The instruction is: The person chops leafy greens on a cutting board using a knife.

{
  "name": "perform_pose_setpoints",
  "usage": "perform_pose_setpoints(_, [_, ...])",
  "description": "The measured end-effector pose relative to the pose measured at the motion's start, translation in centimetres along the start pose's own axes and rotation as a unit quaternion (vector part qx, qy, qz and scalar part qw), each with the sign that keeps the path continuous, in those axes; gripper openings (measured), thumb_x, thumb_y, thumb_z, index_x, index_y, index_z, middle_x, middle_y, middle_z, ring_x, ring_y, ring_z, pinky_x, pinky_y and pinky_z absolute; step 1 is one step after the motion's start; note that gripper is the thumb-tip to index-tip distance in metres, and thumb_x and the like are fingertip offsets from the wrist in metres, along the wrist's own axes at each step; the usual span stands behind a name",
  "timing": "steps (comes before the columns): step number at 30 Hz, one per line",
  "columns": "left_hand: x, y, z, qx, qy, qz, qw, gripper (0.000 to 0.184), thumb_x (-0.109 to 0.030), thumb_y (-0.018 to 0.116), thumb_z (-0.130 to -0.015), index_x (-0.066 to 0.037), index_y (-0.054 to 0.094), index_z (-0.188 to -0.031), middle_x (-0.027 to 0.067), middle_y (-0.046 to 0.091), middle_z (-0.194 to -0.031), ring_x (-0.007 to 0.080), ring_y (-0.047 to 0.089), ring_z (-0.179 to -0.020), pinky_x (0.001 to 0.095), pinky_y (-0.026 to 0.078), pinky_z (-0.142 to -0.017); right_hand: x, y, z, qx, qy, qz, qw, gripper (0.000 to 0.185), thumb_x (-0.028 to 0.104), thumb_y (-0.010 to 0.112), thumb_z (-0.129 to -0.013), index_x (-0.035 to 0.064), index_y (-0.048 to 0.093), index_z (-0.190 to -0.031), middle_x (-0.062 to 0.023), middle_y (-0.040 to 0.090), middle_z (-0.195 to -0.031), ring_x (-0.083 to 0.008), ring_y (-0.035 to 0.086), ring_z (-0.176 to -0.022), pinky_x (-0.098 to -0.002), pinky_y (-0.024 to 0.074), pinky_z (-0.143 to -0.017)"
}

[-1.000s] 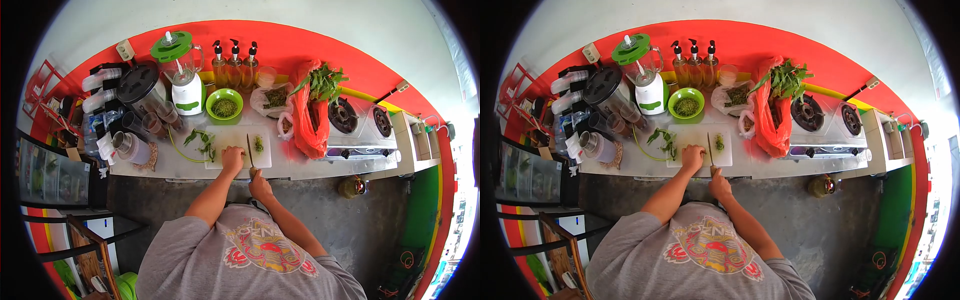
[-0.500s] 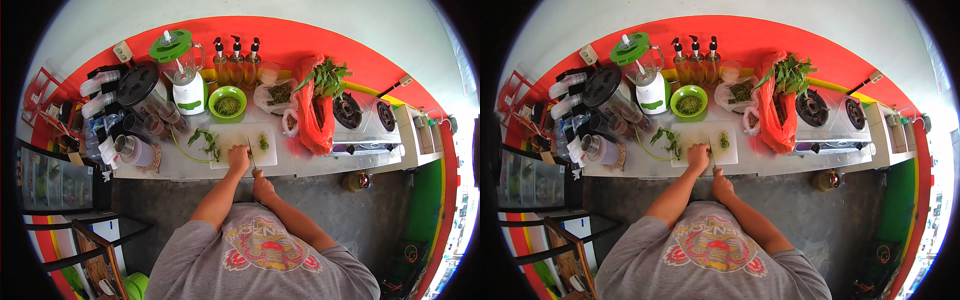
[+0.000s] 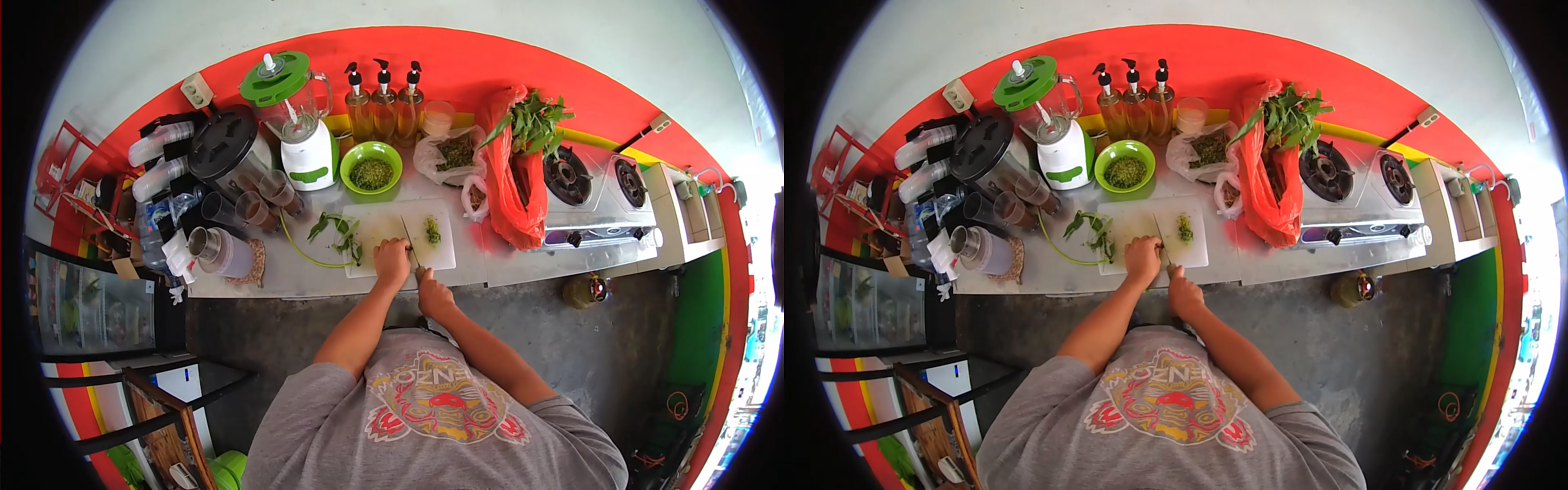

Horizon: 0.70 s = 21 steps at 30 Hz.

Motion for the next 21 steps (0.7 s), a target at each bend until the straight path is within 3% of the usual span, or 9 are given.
perform_pose_setpoints(4, [0.1,-0.1,0.1,-0.014,0.008,0.002,1.0,0.009,-0.007,0.068,-0.084,-0.013,0.074,-0.088,0.0058,0.07,-0.089,0.0292,0.062,-0.094,0.0455,0.045,-0.084,0.4,-1.7,0.5,-0.013,-0.027,0.004,1.0,0.069,0.006,0.068,-0.083,-0.0116,0.029,-0.137,-0.0308,0.07,-0.104,-0.0436,0.07,-0.101,-0.0486,0.0578,-0.087])
perform_pose_setpoints(8, [0.1,0.0,0.1,-0.033,-0.008,0.021,0.999,0.01,-0.006,0.069,-0.082,-0.013,0.074,-0.087,0.0057,0.07,-0.089,0.0293,0.063,-0.092,0.0455,0.048,-0.082,0.4,0.2,1.5,0.009,0.008,-0.021,1.0,0.065,0.006,0.067,-0.084,-0.01,0.031,-0.135,-0.0304,0.07,-0.104,-0.0434,0.07,-0.101,-0.0489,0.0577,-0.087])
perform_pose_setpoints(13, [1.1,0.7,-0.9,0.039,-0.068,0.075,0.994,0.008,-0.009,0.07,-0.081,-0.012,0.073,-0.087,0.0063,0.07,-0.093,0.032,0.063,-0.095,0.0458,0.054,-0.078,0.6,-0.9,0.2,0.013,0.008,-0.025,1.0,0.056,0.006,0.066,-0.085,-0.0073,0.034,-0.129,-0.031,0.07,-0.104,-0.0437,0.07,-0.101,-0.0494,0.0574,-0.087])
perform_pose_setpoints(21, [0.6,0.2,-0.6,0.03,-0.069,0.086,0.993,0.005,-0.009,0.069,-0.083,-0.011,0.072,-0.086,0.0069,0.069,-0.092,0.0321,0.063,-0.095,0.0442,0.055,-0.079,0.4,0.4,1.5,-0.003,-0.003,-0.029,1.0,0.058,0.005,0.064,-0.086,-0.0111,0.033,-0.132,-0.0296,0.071,-0.101,-0.0433,0.071,-0.098,-0.0485,0.0582,-0.085])
Point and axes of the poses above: each hand's wrist, its own z-axis away from the middle knuckle, its own y-axis out of the palm, x = y × z, the point moved 1 cm from there along -z, towards the middle knuckle
